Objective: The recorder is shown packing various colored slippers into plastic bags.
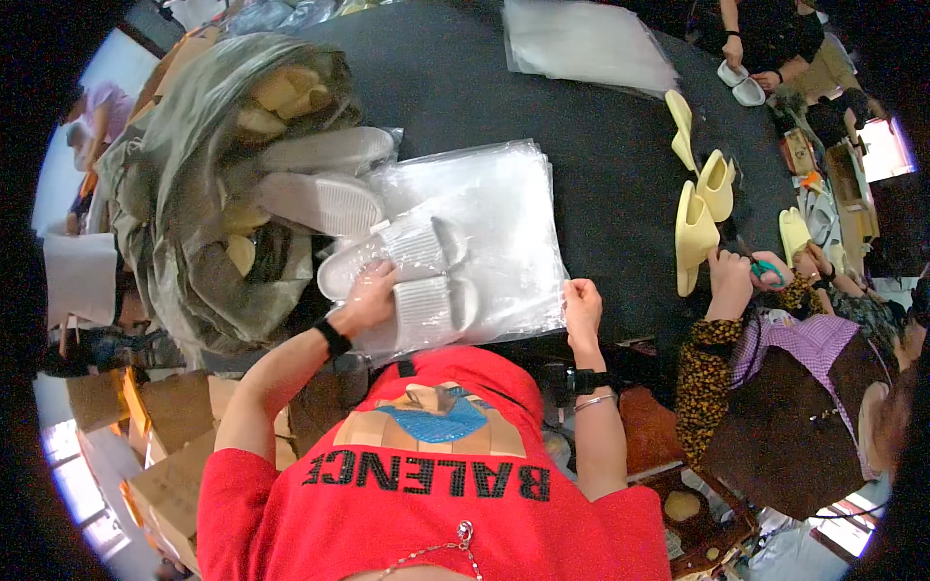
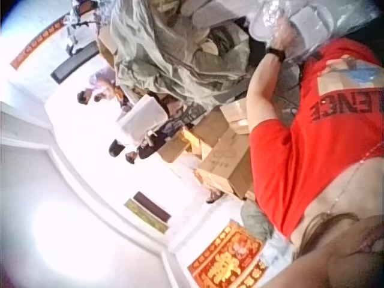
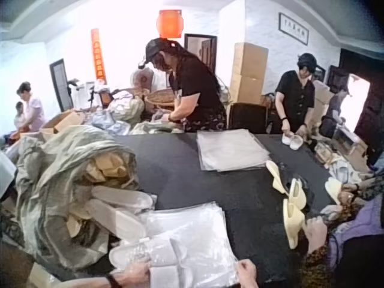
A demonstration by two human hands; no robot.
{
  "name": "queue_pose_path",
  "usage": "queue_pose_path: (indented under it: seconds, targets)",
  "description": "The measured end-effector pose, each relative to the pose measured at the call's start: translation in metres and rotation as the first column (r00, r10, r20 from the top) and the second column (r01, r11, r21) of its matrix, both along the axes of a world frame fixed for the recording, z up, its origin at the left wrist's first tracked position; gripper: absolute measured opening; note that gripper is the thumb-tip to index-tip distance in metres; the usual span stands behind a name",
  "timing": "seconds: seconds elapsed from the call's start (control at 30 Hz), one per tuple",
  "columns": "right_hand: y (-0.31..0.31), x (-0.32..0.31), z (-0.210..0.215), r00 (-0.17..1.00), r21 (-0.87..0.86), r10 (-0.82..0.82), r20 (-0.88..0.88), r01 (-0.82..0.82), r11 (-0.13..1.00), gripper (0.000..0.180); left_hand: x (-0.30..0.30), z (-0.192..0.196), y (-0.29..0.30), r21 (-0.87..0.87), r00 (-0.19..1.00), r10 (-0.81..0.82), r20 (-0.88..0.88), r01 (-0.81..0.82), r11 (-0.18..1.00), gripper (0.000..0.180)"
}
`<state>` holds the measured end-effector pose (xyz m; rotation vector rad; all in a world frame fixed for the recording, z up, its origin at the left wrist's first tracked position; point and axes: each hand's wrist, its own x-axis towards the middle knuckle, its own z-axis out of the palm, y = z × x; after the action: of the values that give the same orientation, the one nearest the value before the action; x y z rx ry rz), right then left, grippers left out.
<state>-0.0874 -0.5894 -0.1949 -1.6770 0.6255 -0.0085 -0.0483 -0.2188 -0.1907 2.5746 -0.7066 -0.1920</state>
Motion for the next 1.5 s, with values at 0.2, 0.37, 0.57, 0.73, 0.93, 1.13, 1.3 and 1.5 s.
queue_pose_path:
  seconds: [0.2, 0.37, 0.57, 0.73, 0.93, 1.13, 1.3, 1.5]
  targets:
    - [-0.001, -0.008, 0.002, 0.999, -0.136, 0.014, 0.031, -0.010, 0.991, 0.008, -0.056, 0.014, 0.087, -0.067, 0.945, 0.322, 0.052, -0.319, 0.946, 0.027]
    - [-0.010, -0.003, 0.013, 1.000, -0.067, 0.006, 0.015, -0.005, 0.998, 0.008, -0.068, 0.046, 0.135, -0.529, 0.727, 0.579, -0.370, -0.677, 0.512, 0.035]
    - [-0.005, 0.005, 0.039, 0.998, -0.041, 0.070, 0.007, -0.070, 0.997, 0.028, -0.020, 0.142, 0.122, -0.767, 0.702, 0.452, -0.550, -0.639, 0.060, 0.034]
    - [-0.012, 0.005, 0.031, 0.973, 0.031, 0.229, 0.013, -0.229, 0.973, 0.040, 0.030, 0.193, 0.017, -0.718, 0.804, 0.236, -0.546, -0.594, 0.362, 0.029]
    - [-0.009, 0.006, 0.003, 0.955, -0.126, 0.285, 0.087, -0.273, 0.954, 0.014, 0.060, 0.080, -0.120, -0.211, 0.995, 0.061, -0.075, -0.075, 0.975, 0.019]
    - [-0.008, -0.010, 0.003, 0.964, -0.275, 0.266, -0.004, -0.256, 0.927, 0.005, 0.089, 0.024, -0.113, 0.138, 0.995, 0.099, 0.017, -0.100, 0.985, 0.020]
    - [-0.011, -0.007, 0.007, 0.947, -0.453, 0.310, 0.084, -0.241, 0.858, 0.007, 0.132, 0.017, -0.095, 0.075, 0.922, 0.384, 0.054, -0.387, 0.919, 0.020]
    - [-0.026, -0.005, 0.008, 0.951, -0.468, 0.305, 0.038, -0.253, 0.847, 0.010, 0.139, 0.063, -0.080, -0.106, 0.911, 0.412, -0.019, -0.411, 0.905, 0.022]
